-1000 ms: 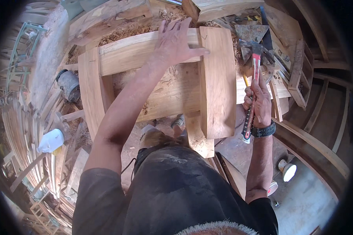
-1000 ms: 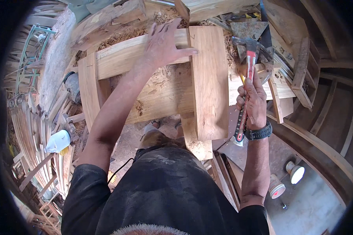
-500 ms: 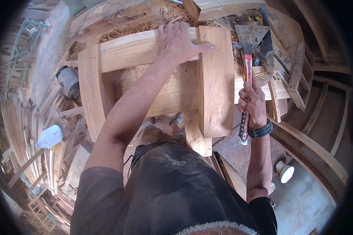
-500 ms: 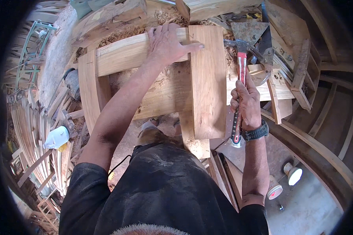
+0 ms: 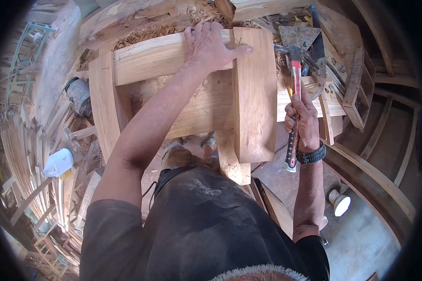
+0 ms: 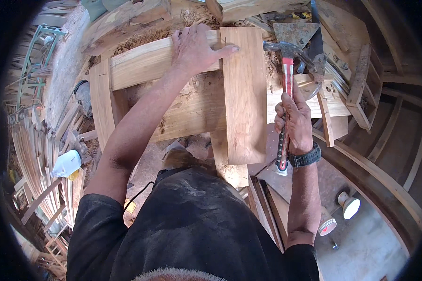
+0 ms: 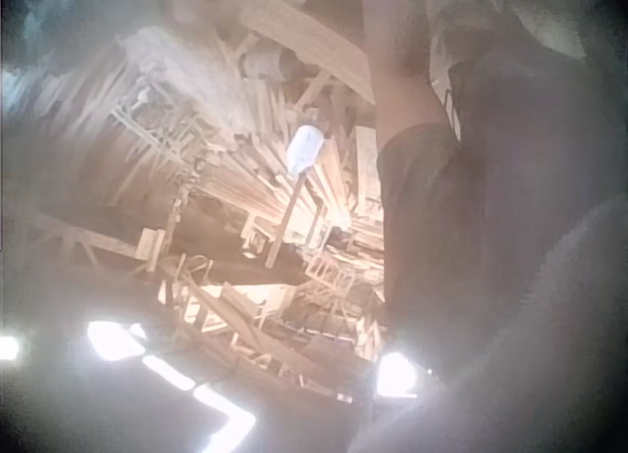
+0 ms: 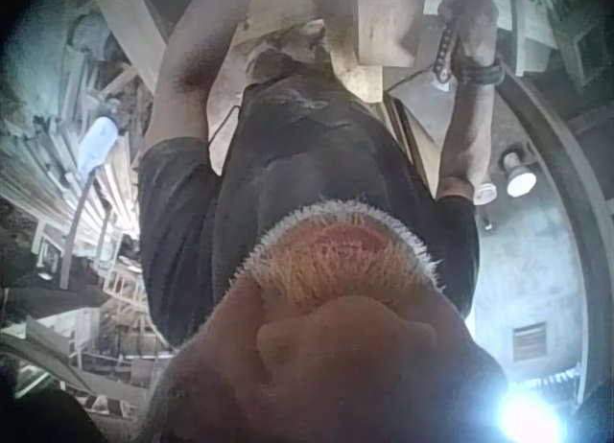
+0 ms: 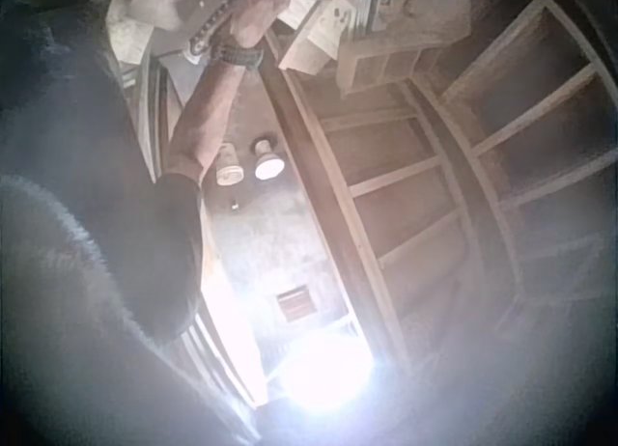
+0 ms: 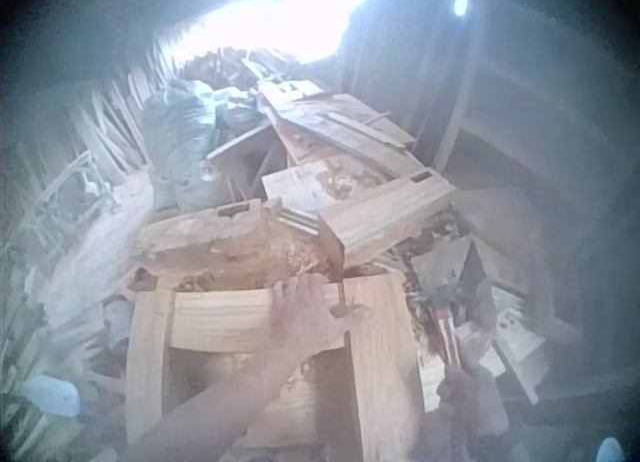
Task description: The person assembles wooden pieces by fitting them together by hand, hammering the joints with a hammer, and checking the alignment with a triangular square tool.
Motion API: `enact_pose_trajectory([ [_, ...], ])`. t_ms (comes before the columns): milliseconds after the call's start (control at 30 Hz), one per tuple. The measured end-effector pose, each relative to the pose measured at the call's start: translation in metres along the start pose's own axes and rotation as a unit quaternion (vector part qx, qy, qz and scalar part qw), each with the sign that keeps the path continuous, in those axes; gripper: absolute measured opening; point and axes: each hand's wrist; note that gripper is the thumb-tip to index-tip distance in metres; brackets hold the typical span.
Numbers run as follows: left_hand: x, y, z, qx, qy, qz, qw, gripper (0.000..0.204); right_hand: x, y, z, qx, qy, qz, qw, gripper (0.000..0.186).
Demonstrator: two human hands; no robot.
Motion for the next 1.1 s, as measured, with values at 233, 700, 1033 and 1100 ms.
enact_pose_trajectory([
  [233, 0.009, -0.017, -0.003, -0.128, -0.092, -0.006, 0.987, 0.100, 0.009, -0.007, -0.007, -0.033, 0.086, -0.095, 0.991, 0.062],
  [700, 0.010, -0.010, 0.003, -0.033, -0.104, -0.015, 0.994, 0.085, 0.035, -0.024, 0.004, -0.070, 0.381, -0.479, 0.788, 0.059],
  [1033, 0.011, -0.011, 0.004, -0.046, -0.112, -0.005, 0.993, 0.091, 0.051, -0.037, -0.005, -0.049, 0.306, -0.534, 0.787, 0.058],
  [1100, 0.010, -0.010, 0.003, -0.028, -0.099, 0.011, 0.995, 0.090, 0.047, -0.040, -0.005, -0.059, 0.367, -0.507, 0.778, 0.058],
])
Point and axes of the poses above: each hand's wrist, its own z-axis towards the middle knuckle, its own y-axis out of the back of the hand, x = y × z, and after that the axes turned 11 degrees about -y, right-handed
